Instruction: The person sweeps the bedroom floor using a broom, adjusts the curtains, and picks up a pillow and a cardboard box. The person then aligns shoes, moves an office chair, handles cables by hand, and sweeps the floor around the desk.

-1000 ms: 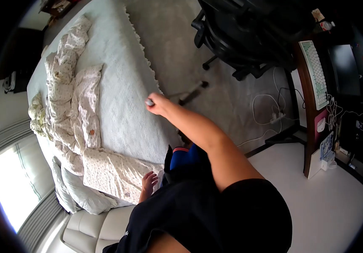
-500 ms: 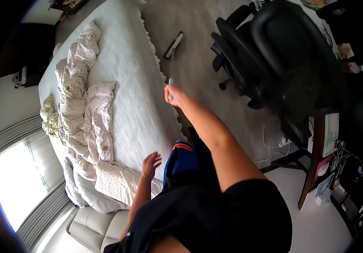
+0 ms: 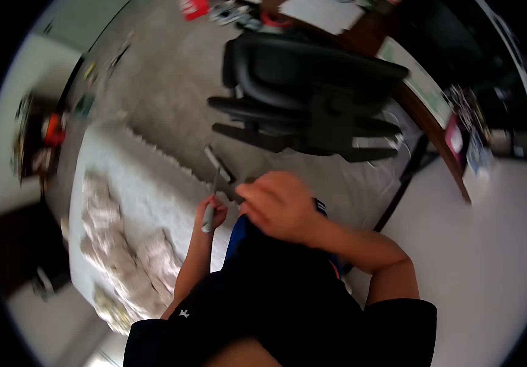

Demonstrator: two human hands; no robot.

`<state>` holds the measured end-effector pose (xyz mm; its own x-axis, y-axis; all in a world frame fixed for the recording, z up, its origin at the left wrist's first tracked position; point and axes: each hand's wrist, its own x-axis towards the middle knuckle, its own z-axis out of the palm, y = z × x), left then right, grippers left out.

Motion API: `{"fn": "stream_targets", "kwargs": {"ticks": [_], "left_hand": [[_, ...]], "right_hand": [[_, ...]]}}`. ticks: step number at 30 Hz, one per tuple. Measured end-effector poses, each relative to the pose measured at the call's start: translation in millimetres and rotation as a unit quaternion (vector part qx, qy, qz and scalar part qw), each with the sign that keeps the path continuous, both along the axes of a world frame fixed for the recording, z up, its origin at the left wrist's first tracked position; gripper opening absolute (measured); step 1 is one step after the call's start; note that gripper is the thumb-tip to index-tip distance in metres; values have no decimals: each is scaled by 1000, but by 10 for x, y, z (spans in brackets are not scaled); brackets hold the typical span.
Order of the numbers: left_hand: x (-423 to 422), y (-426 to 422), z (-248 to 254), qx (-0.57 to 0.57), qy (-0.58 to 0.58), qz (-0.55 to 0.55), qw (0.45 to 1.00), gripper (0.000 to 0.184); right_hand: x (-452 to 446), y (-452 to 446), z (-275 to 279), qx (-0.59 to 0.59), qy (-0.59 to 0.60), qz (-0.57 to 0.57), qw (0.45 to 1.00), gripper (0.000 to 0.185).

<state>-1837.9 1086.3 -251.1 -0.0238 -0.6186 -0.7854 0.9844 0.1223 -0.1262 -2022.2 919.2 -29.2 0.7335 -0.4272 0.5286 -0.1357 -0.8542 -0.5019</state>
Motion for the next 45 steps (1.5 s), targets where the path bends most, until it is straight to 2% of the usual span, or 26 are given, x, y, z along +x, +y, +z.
{"fn": "stream_targets", "kwargs": {"ticks": [2, 4, 6, 9, 13, 16, 20, 23, 26, 30, 34, 37, 40, 42, 45], "left_hand": [[281, 31, 4, 30, -2, -15, 999, 17], [567, 66, -102, 32, 9, -58, 998, 19], [772, 32, -49, 61, 25, -95, 993, 22], [934, -26, -115, 79, -31, -136, 987, 21], [1000, -50, -125, 96, -109, -175, 974, 21], [978, -71, -94, 87, -117, -163, 976, 19], [1028, -1, 14, 77, -132, -145, 977, 18], [1109, 52, 74, 59, -151, -154, 975, 19], [1155, 106, 92, 54, -137, -165, 975, 24], [1144, 62, 44, 65, -118, -181, 974, 23], [1131, -38, -129, 59, -140, -223, 963, 20], [1052, -163, -147, 105, -143, -235, 956, 17], [1023, -244, -270, 113, -138, -276, 944, 17], [945, -319, -198, 123, -136, -299, 937, 18], [845, -406, -190, 126, -147, -343, 919, 19]], "right_hand": [[-188, -237, 166, -181, -16, -229, 956, 51], [-188, -388, 289, -95, -33, -420, 902, 59], [-130, -451, 170, -33, -14, -473, 881, 65], [-6, -481, 143, 47, -29, -487, 871, 71], [-118, -432, 205, 132, 16, -526, 840, 79], [-394, -419, 158, 133, -4, -522, 842, 78], [-889, -464, 88, 77, -44, -518, 851, 80], [-1233, -327, 140, 139, -37, -532, 834, 80], [-1549, -140, 125, 107, -9, -555, 825, 84], [-1881, 277, 320, 205, -23, -570, 795, 80], [-2298, 708, 300, 218, -24, -591, 776, 76], [-2524, 1088, 365, 219, -32, -598, 770, 74], [-2783, 1512, 396, 266, -38, -612, 744, 70], [-2934, 1780, 446, 288, -26, -649, 704, 71], [-3132, 2140, 467, 185, 133, -713, 663, 66]]}}
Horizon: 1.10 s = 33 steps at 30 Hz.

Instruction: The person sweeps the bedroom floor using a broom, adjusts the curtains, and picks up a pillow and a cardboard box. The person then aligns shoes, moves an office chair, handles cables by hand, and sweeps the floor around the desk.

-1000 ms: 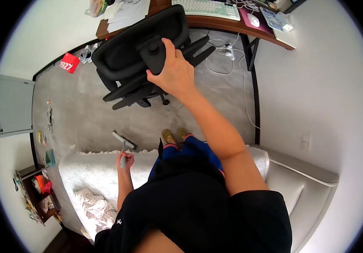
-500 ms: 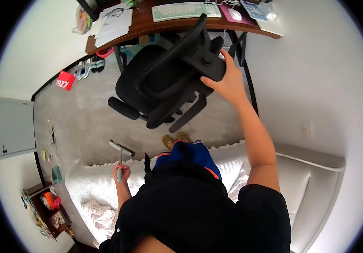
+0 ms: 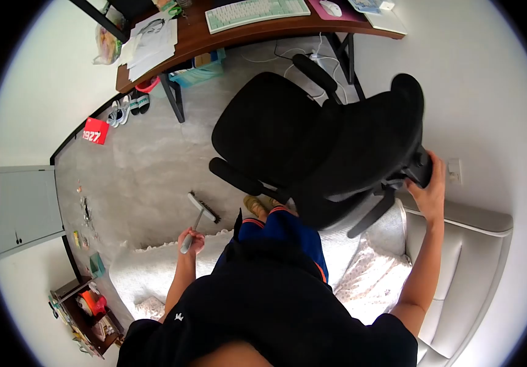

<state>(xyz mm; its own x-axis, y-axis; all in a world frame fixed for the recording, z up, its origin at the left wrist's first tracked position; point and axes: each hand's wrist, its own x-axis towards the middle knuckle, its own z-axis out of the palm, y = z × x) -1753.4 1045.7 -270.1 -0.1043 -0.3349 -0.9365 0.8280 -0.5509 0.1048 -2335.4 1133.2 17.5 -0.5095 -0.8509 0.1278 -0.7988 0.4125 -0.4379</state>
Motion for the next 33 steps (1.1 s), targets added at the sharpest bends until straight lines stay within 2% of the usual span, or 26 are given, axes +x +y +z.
{"fn": "stream_targets", "kwargs": {"ticks": [1, 4, 7, 8, 13, 15, 18, 22, 25, 28, 31, 33], "left_hand": [[-29, -29, -12, -1, 0, -13, 1000, 18], [-108, -136, -76, 5, 11, -41, 999, 17], [-200, -253, -109, 16, 23, -52, 998, 16], [-259, -287, -83, 8, 16, -61, 998, 16], [-462, -389, 19, -16, 32, -71, 997, 13], [-528, -403, 93, -41, 38, -86, 995, 12], [-620, -454, 195, -43, 60, -105, 992, 13], [-683, -581, 404, -5, 70, -206, 976, 8], [-572, -611, 325, 0, 116, -278, 953, 4], [-525, -595, 274, 6, 181, -302, 936, 14], [-592, -595, 245, 22, 176, -355, 918, 25], [-624, -568, 68, 3, 212, -365, 907, 21]], "right_hand": [[-37, 104, 0, 10, 73, -11, 997, 65], [-101, 325, -61, -29, 145, -78, 986, 58], [-341, 555, -180, 9, 215, -182, 959, 61], [-488, 670, -262, 2, 245, -203, 948, 56], [-832, 1151, -314, 35, 272, -234, 933, 54], [-951, 1344, -364, 64, 265, -290, 917, 56], [-1237, 1683, -473, 86, 302, -287, 905, 58], [-1461, 1828, -493, 119, 302, -357, 876, 62], [-1606, 1897, -486, 119, 284, -393, 867, 62], [-1881, 2113, -546, 154, 313, -392, 851, 59], [-1912, 2116, -511, 163, 319, -399, 844, 56], [-1924, 2111, -479, 194, 317, -419, 828, 54]]}}
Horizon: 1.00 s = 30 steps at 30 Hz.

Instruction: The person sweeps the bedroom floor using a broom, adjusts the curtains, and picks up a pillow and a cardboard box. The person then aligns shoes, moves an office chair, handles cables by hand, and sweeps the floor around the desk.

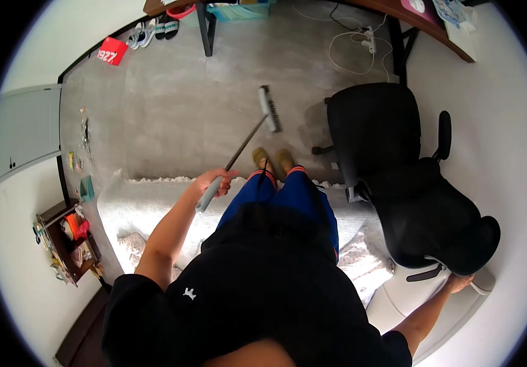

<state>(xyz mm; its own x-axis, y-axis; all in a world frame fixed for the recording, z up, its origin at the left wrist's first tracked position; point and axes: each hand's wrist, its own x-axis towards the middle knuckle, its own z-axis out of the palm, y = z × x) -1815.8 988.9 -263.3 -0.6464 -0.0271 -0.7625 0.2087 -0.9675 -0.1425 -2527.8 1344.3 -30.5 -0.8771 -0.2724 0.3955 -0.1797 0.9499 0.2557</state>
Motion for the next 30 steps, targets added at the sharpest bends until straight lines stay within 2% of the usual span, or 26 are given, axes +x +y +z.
{"fn": "stream_targets", "kwargs": {"ticks": [2, 5, 6, 8, 11, 14, 16, 18, 23, 28, 30], "left_hand": [[-141, -60, -132, -31, 30, -26, 999, 20], [-426, -94, -408, -127, -98, -198, 967, 18], [-483, -97, -522, -199, -132, -276, 931, 20], [-544, -89, -746, -337, -194, -419, 821, 26], [-504, -77, -1041, -389, -193, -547, 716, 25], [-103, 71, -848, -291, -234, -348, 860, 34], [304, 297, -1035, -278, -242, -319, 873, 45], [630, 424, -736, -202, -286, -289, 891, 46], [1628, 783, -590, -190, -400, -244, 863, 41], [2233, 631, -526, -191, -495, -250, 810, 43], [2287, 478, -419, -210, -481, -205, 826, 48]], "right_hand": [[-108, 116, -50, -3, -4, -19, 1000, 54], [-95, 88, -49, 3, -3, -48, 999, 56], [-87, 70, -40, 16, -4, -51, 999, 56], [-81, 67, -48, 7, 3, -51, 999, 56], [-40, 78, -60, 10, 0, -68, 998, 55], [29, -7, -24, 5, -18, -83, 996, 54], [111, -59, 6, -8, -21, -97, 995, 53], [177, -133, 12, -23, -15, -113, 993, 52], [157, -95, -25, -18, -4, -121, 992, 51], [143, -90, 9, -13, -32, -113, 993, 51], [-182, 208, 1, 41, -71, -48, 996, 63]]}}
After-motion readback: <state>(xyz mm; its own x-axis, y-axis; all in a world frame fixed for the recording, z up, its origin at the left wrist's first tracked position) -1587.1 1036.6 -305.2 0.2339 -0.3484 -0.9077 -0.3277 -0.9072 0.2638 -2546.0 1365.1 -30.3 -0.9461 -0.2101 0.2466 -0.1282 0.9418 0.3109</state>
